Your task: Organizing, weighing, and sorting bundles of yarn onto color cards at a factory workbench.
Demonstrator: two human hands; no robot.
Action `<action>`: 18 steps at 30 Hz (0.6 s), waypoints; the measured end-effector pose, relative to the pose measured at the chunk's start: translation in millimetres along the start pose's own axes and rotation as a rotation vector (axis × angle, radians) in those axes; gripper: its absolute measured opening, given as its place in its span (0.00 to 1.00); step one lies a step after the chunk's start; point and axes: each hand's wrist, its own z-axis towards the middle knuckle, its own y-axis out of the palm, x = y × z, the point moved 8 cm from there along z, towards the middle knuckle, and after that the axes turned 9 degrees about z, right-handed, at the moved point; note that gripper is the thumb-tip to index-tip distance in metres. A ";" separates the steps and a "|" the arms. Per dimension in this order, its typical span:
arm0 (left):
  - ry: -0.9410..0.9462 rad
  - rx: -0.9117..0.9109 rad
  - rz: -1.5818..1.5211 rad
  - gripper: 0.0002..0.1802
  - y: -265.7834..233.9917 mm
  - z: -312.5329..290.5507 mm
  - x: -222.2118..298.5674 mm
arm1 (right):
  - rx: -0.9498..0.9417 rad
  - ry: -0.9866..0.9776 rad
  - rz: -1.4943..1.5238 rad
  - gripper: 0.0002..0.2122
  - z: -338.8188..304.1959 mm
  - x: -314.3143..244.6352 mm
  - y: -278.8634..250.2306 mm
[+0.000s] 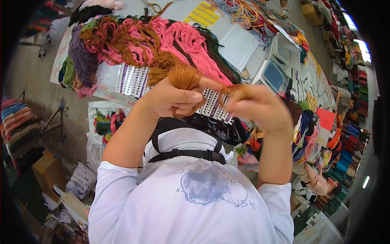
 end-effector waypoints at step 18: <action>0.182 -0.136 -0.654 0.22 -9.9 10.1 -15.0 | 0.595 -0.257 0.041 0.13 31.3 -21.9 -44.8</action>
